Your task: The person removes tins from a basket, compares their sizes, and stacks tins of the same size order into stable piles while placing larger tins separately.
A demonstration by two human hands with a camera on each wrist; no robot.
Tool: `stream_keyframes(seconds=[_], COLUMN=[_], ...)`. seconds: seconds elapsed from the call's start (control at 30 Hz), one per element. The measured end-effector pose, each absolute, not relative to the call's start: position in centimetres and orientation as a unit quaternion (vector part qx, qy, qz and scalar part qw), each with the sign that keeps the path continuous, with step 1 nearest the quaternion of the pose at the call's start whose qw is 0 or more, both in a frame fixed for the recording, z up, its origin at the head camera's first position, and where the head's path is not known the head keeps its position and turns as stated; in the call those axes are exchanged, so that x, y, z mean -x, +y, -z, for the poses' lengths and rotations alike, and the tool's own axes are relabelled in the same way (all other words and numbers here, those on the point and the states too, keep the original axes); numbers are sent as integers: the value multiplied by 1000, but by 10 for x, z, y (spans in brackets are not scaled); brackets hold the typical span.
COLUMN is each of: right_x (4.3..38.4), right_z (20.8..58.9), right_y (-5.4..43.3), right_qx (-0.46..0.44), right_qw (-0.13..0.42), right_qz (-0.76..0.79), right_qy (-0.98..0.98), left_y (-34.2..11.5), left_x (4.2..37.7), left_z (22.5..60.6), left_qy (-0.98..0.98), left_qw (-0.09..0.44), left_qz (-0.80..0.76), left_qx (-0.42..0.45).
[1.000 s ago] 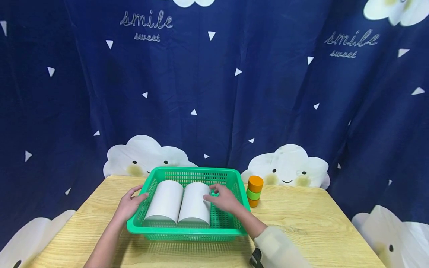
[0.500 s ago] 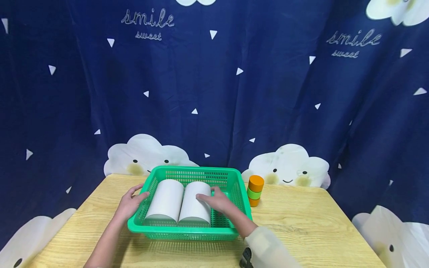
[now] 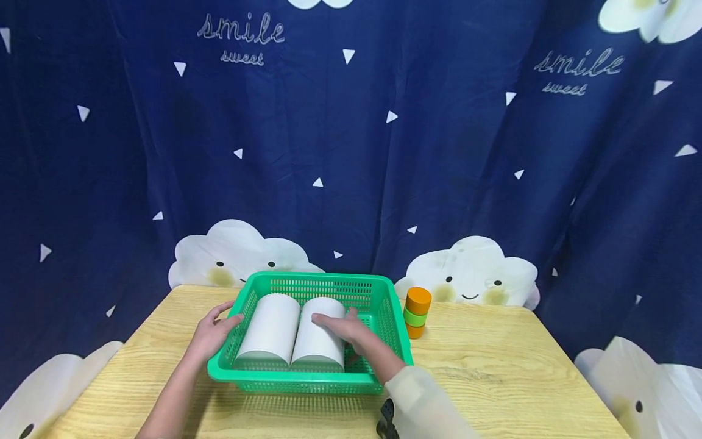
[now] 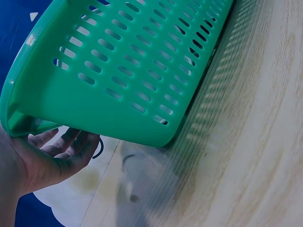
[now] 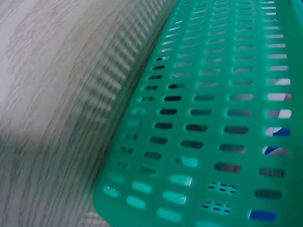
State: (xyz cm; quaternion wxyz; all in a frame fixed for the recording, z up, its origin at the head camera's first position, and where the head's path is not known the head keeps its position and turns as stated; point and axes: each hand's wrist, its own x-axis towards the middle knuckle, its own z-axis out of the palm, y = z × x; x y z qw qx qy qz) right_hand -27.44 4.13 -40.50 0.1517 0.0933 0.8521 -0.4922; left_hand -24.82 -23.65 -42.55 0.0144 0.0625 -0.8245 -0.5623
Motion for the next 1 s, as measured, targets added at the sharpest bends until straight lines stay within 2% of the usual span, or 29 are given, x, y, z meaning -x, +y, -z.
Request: stream_keyframes(seconds=[0.5,1.0], right_x=[279,275], right_z=[411,405], right_y=[30,43], right_qx=[-104,-75], right_qw=[153,175], right_qz=[503,524], right_qy=[844,830], left_y=[-238,-236], left_x=[248,247], left_z=[425,425], left_qy=[-830,-829], left_qw=[17,19], left_qz=[553,554], left_qx=[-69,-67])
